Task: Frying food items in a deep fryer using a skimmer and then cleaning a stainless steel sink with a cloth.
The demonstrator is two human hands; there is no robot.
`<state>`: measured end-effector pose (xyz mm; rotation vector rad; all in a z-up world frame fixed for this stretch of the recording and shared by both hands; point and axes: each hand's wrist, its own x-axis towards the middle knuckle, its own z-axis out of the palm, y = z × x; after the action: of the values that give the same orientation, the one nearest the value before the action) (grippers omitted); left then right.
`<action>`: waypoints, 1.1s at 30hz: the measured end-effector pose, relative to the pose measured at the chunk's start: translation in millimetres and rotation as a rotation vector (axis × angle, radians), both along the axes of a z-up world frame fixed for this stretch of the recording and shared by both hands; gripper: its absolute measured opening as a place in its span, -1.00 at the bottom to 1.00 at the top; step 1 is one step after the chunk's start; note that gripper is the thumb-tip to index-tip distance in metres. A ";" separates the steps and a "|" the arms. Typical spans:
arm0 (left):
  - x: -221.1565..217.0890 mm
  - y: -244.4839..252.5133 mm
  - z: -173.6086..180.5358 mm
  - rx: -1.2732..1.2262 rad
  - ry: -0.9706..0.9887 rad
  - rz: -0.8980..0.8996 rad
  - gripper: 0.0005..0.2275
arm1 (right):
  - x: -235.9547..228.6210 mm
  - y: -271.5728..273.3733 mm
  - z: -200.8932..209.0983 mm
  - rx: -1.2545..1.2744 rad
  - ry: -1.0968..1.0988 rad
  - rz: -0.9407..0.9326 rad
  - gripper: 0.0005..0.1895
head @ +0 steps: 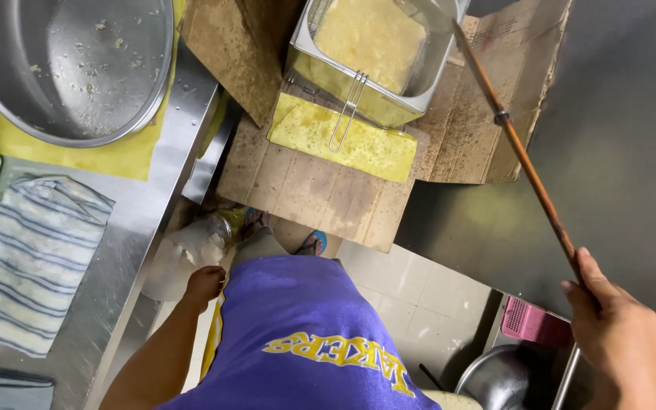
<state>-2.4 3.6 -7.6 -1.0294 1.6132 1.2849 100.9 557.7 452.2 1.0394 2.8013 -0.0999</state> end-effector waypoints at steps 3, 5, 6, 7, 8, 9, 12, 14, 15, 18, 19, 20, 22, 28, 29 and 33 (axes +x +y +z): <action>-5.2 3.6 4.4 0.018 -0.022 0.004 -0.74 | -25.9 -8.4 -13.5 -0.011 -0.080 -0.051 -0.36; -10.6 4.0 4.7 0.016 -0.024 -0.006 -0.73 | -44.6 -18.6 -28.6 -0.004 -0.106 -0.055 -0.37; -13.9 4.7 4.9 0.012 -0.027 -0.009 -0.72 | -54.6 -23.2 -35.8 0.002 -0.134 -0.051 -0.39; -17.6 6.6 9.1 0.013 -0.027 -0.010 -0.72 | -56.3 -28.7 -39.7 0.002 -0.133 -0.053 -0.39; -21.5 8.2 13.2 0.010 -0.022 -0.011 -0.71 | -58.3 -34.6 -43.6 -0.022 -0.163 -0.030 -0.38; -25.5 10.5 17.3 0.007 -0.016 -0.008 -0.70 | -62.0 -39.4 -47.6 -0.046 -0.193 -0.002 -0.37; -30.7 11.4 16.5 -0.004 0.000 -0.041 -0.74 | -55.9 -53.4 -47.6 -0.118 -0.254 -0.032 -0.36; -30.3 11.7 11.3 0.003 0.003 -0.045 -0.74 | -48.4 -59.0 -41.6 -0.127 -0.243 -0.047 -0.36; -28.3 10.1 8.9 0.006 0.001 -0.045 -0.73 | -44.4 -62.7 -39.0 -0.139 -0.236 -0.059 -0.36; -22.5 10.3 8.8 0.019 -0.013 -0.016 -0.71 | -21.9 -61.2 -36.5 -0.149 -0.132 -0.070 -0.37; -21.1 10.2 6.6 0.020 -0.015 -0.017 -0.71 | -18.2 -60.7 -37.6 -0.148 -0.133 -0.070 -0.37; -19.6 10.0 4.2 0.022 -0.016 -0.011 -0.73 | -14.4 -60.2 -38.9 -0.113 -0.118 -0.072 -0.37; -15.6 7.6 0.7 0.022 -0.020 -0.009 -0.76 | -16.4 -61.2 -40.1 -0.080 -0.106 -0.077 -0.36; -24.6 7.3 8.3 0.014 -0.044 -0.026 -0.73 | -53.9 -48.3 -52.5 0.046 -0.088 0.061 -0.41; -25.9 6.8 6.1 0.006 -0.035 -0.036 -0.74 | -63.3 -47.5 -52.2 0.044 -0.112 0.067 -0.42; -30.6 4.6 13.6 -0.011 -0.013 -0.047 -0.72 | -85.8 -37.9 -60.5 0.063 -0.161 0.075 -0.43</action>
<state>-33.0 8.2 5.9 -0.9989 1.6267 1.2366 15.0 519.8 391.8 0.9108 2.7088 0.0780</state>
